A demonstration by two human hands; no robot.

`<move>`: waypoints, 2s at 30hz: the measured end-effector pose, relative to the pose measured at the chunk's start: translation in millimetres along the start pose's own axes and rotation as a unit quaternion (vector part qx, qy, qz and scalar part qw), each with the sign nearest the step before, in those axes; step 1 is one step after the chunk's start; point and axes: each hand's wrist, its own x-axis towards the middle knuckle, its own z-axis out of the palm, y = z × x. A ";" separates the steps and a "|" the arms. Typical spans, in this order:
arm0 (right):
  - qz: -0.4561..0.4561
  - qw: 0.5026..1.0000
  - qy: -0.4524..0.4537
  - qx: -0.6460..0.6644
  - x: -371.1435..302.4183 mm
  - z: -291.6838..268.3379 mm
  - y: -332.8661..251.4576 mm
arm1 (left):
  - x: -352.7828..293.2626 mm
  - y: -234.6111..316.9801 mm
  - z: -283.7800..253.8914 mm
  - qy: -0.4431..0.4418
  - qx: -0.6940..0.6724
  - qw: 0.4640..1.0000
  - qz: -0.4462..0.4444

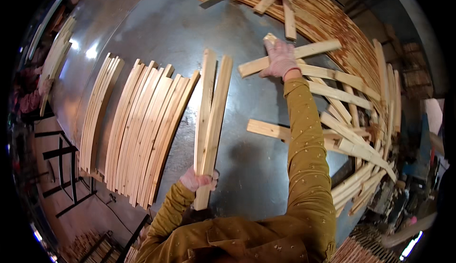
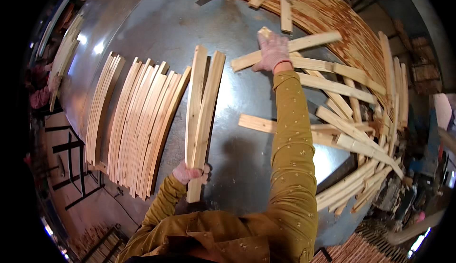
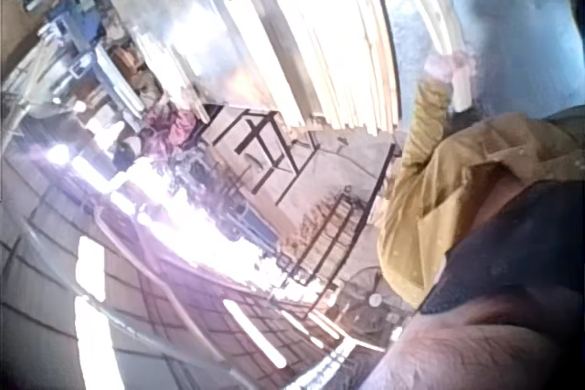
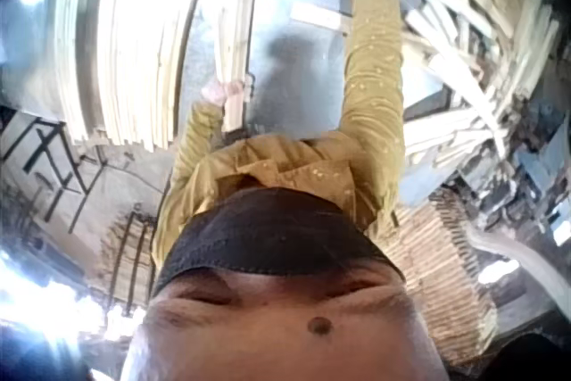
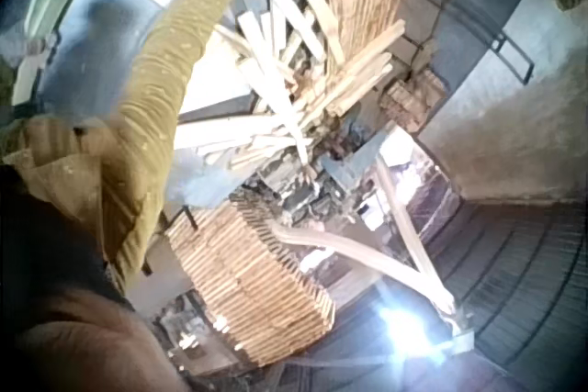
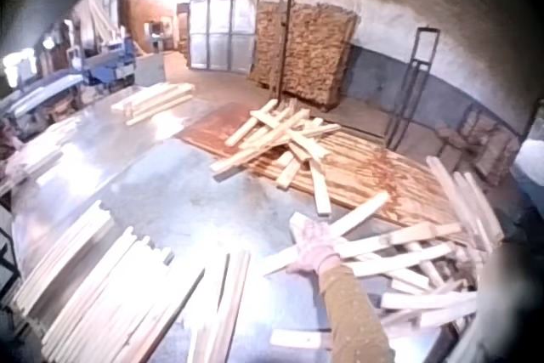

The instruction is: The person sorts and stacks thin wooden strips on a metal table. They pick up individual strips from a scattered pile, align them, and place them into a neat stack.

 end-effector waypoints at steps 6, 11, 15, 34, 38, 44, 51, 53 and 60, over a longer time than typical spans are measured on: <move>0.108 0.991 -0.070 0.018 0.1 -21.2 22.5 | -45.2 7.3 -17.1 0.342 0.563 0.743 0.120; -0.100 0.991 0.086 -0.036 -106.2 33.4 48.7 | -75.7 20.6 -23.3 0.349 0.749 0.505 0.248; -0.268 0.942 0.192 0.054 -230.3 37.6 5.8 | -77.0 26.6 -11.9 0.351 0.780 0.434 0.283; 0.185 0.515 -0.014 0.837 -426.0 77.8 -149.3 | -81.4 43.9 -27.7 0.308 0.893 0.327 -0.030; 0.126 0.599 0.113 0.783 -406.6 90.7 -219.8 | -85.6 14.5 -43.5 0.226 0.945 0.215 0.098; 0.171 0.581 0.129 0.785 -388.6 79.7 -281.6 | -93.1 32.5 -33.5 0.355 0.880 0.314 0.017; 0.113 0.896 0.040 0.427 -335.7 24.8 -347.2 | -99.0 70.2 -17.9 0.285 0.869 0.394 -0.090; 0.062 0.885 0.101 0.451 -325.1 22.3 -373.1 | -119.6 84.6 -41.3 0.208 0.875 0.435 -0.041; 0.297 0.870 -0.035 0.391 -263.4 6.3 -365.7 | -74.7 260.4 -163.7 0.325 0.735 0.582 0.121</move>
